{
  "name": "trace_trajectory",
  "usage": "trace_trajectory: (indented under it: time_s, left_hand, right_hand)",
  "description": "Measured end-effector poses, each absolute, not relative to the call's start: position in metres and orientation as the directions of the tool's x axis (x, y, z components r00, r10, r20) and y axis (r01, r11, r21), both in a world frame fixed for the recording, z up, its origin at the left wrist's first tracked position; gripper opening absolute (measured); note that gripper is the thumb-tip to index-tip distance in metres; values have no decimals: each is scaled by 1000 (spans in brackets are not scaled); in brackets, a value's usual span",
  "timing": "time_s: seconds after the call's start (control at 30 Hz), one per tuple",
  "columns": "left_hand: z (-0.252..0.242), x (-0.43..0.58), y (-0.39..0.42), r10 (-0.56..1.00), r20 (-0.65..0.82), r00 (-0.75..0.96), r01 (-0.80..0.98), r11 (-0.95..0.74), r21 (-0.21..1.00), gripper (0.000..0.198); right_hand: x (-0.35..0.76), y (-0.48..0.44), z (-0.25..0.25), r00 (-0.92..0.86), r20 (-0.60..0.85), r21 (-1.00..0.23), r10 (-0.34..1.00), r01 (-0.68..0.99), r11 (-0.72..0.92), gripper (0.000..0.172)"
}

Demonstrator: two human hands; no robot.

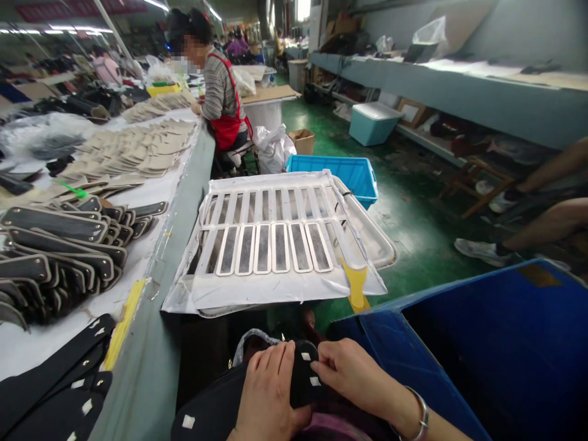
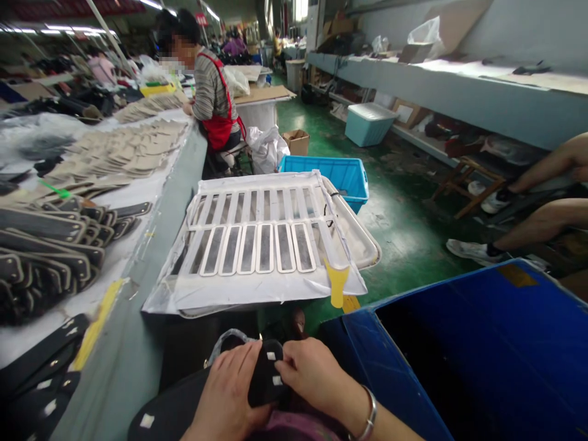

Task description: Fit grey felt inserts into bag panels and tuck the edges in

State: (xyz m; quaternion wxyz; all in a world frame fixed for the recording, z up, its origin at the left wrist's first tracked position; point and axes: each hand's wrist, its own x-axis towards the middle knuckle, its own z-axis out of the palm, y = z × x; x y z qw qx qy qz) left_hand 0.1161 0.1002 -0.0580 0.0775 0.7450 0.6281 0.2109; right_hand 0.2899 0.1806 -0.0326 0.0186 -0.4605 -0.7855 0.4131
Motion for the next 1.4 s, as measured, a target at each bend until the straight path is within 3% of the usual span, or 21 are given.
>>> trace_trajectory:
  time_s: [0.1,0.23,0.33,0.43,0.47,0.53,0.6,0.63,0.7,0.77,0.87,1.4]
  left_hand:
    - [-57,116,103,971,209,116,908,-189,374,61]
    - [-53,121,103,993,92,75,921,-105,374,61]
    - [-48,121,97,997,44,67,917,-79,392,79]
    - [-40,100,82,983,140,121,897,-169,408,104]
    - [-35,87,72,978,182,106,894,-174,413,102]
    - [-27,56,46,962,263,-74,887,-57,459,80]
    - [-23,22,16,842,234,-486,741,255,621,42]
    - [-24,5,3,771,110,-627,588,377,716,34]
    - [-29,-20,-16,698,-169,-696,264,468,844,30]
    - [-36,-34,-24,716,-363,-596,24,468,884,30]
    - [-43,-36,-21,755,-422,-502,-115,425,898,29]
    - [-36,-36,-18,782,-271,-561,228,460,858,23]
  right_hand:
    - [287,184,-30,-568,-375,-643,733,728,236,27]
    - [283,187,-31,-590,-402,-603,701,746,282,30]
    - [287,189,-44,-565,-437,-531,700,790,307,38]
    - [293,193,-63,-534,-424,-470,731,820,326,42]
    - [292,193,-67,-541,-316,-489,779,797,356,44]
    - [284,190,-66,-550,0,-482,835,732,482,55]
    - [263,178,-55,-628,239,-398,741,633,664,59]
    - [247,169,-48,-702,280,-348,655,562,751,60]
    - [210,151,-36,-848,236,-301,475,401,865,66]
    - [172,136,-31,-930,141,-308,340,285,908,76]
    - [134,123,-32,-977,34,-334,213,190,923,84]
    - [116,117,-32,-986,-83,-298,144,163,941,76]
